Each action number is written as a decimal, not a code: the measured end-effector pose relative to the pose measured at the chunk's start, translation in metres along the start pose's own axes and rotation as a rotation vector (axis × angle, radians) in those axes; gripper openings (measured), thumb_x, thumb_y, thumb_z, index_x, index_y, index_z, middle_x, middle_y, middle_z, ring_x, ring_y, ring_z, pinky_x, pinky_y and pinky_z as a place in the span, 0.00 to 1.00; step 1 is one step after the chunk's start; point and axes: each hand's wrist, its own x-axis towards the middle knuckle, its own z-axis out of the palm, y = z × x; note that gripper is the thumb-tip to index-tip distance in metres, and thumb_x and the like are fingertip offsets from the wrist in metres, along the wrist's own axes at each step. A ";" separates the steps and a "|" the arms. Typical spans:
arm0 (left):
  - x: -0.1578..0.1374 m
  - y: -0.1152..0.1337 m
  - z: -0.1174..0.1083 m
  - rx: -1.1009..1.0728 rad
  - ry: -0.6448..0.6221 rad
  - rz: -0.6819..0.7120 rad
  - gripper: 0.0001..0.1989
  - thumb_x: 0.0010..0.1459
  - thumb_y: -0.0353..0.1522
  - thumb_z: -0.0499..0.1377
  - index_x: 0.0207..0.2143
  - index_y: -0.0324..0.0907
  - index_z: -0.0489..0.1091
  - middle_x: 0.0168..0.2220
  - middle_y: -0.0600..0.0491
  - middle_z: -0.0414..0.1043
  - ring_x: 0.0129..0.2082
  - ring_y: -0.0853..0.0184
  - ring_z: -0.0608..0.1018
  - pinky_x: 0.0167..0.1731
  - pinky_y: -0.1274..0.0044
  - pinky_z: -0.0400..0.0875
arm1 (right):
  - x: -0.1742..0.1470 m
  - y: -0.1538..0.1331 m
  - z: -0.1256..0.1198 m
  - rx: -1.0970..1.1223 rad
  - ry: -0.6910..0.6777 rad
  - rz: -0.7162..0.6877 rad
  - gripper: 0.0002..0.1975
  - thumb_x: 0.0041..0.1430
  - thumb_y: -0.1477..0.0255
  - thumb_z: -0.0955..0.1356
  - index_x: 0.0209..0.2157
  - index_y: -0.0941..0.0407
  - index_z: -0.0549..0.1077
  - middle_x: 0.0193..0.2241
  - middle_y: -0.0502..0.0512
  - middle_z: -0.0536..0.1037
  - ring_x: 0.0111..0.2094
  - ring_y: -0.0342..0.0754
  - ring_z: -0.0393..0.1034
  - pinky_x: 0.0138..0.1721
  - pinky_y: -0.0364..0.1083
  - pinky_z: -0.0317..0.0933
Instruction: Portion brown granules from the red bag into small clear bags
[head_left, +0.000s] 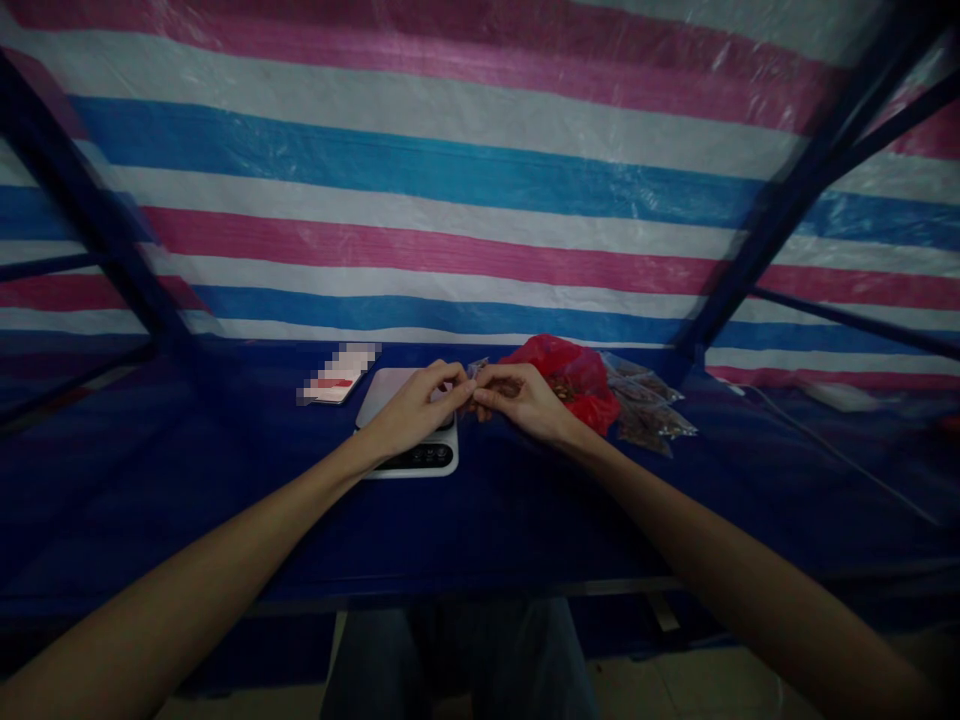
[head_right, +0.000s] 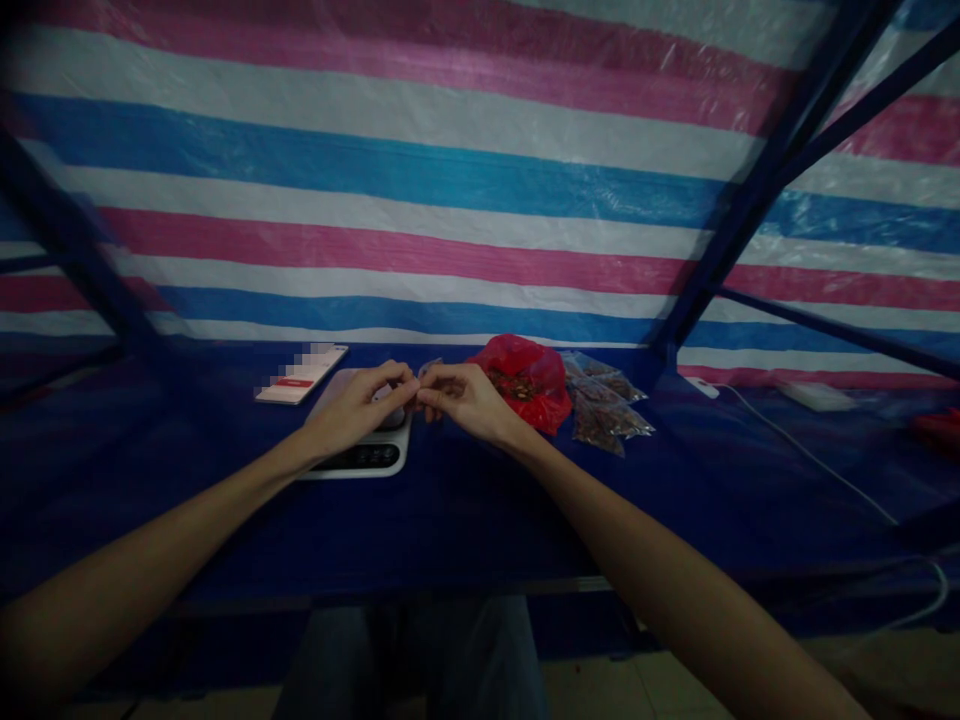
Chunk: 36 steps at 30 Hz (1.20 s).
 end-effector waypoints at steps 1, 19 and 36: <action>0.000 0.001 0.000 0.022 0.004 0.002 0.15 0.68 0.39 0.52 0.31 0.41 0.69 0.30 0.55 0.68 0.32 0.69 0.69 0.36 0.76 0.62 | 0.000 0.000 0.000 -0.010 0.002 -0.001 0.12 0.60 0.61 0.73 0.32 0.56 0.76 0.27 0.49 0.76 0.26 0.43 0.70 0.31 0.45 0.65; -0.003 -0.014 -0.004 0.248 -0.042 0.137 0.14 0.69 0.40 0.51 0.40 0.42 0.72 0.44 0.50 0.72 0.46 0.63 0.73 0.49 0.69 0.66 | -0.004 -0.001 0.009 -0.149 -0.026 0.057 0.10 0.63 0.64 0.69 0.32 0.57 0.74 0.21 0.48 0.73 0.22 0.43 0.68 0.27 0.42 0.61; -0.005 -0.007 0.000 0.336 0.084 0.248 0.06 0.65 0.32 0.55 0.36 0.41 0.71 0.40 0.50 0.71 0.43 0.64 0.73 0.46 0.69 0.68 | -0.004 -0.009 0.009 -0.190 0.091 0.038 0.04 0.56 0.73 0.68 0.28 0.57 0.72 0.22 0.48 0.74 0.23 0.42 0.70 0.27 0.42 0.64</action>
